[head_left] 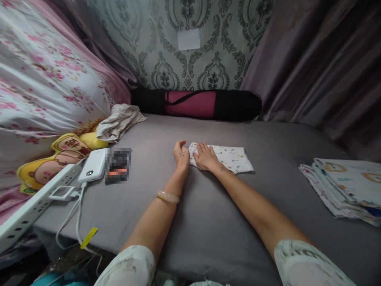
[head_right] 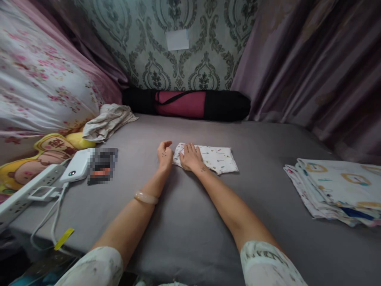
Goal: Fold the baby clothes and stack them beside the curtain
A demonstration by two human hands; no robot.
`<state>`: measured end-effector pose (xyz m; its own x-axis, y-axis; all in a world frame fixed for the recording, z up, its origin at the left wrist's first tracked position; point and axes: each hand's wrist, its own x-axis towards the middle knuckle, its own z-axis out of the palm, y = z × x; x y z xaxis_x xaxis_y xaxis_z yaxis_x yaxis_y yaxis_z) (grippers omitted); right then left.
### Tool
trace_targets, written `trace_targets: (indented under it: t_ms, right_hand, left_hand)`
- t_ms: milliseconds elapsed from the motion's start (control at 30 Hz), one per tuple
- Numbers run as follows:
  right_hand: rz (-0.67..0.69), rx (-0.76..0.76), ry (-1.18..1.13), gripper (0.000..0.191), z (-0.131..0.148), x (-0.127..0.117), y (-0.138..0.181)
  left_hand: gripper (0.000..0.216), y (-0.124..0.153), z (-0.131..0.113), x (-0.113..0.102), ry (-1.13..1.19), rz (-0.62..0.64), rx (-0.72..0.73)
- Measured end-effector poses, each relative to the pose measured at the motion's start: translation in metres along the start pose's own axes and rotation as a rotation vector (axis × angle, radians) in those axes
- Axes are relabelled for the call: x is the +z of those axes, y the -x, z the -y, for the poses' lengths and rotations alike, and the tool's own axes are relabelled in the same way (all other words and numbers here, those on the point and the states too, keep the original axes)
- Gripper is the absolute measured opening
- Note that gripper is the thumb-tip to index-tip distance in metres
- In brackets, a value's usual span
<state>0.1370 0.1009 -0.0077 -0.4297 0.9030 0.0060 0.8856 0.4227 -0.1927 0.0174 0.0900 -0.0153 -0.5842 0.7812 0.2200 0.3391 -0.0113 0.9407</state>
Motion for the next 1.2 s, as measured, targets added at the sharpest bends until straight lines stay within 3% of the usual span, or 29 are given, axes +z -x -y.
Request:
trace_targets:
  t_ms: [200,300,567,767,1000,1200]
  right_hand:
    - [-0.079,0.01,-0.049,0.061,0.029,-0.008,-0.01]
    - [-0.035,-0.016,-0.033,0.059,0.04,-0.006,-0.01]
    - [0.012,-0.046,-0.026,0.061,0.039,-0.002,-0.011]
    - [-0.142,0.027,-0.173,0.058,0.004,-0.018,-0.002]
    - [-0.084,-0.018,0.026,0.056,-0.06,-0.028,0.04]
    - [-0.06,-0.042,0.044,0.055,-0.067,-0.011,0.044]
  left_hand:
    - [0.041,-0.002,0.0,-0.003,-0.045,-0.039,0.019]
    - [0.041,-0.001,-0.002,-0.004,-0.054,-0.054,0.014]
    - [0.036,0.006,-0.008,-0.002,-0.019,0.007,0.042]
    - [0.037,0.008,-0.008,0.003,-0.073,0.074,0.136]
    - [0.033,0.031,-0.014,0.014,-0.45,0.376,0.435]
    - [0.04,0.041,-0.019,0.011,-0.706,0.542,0.512]
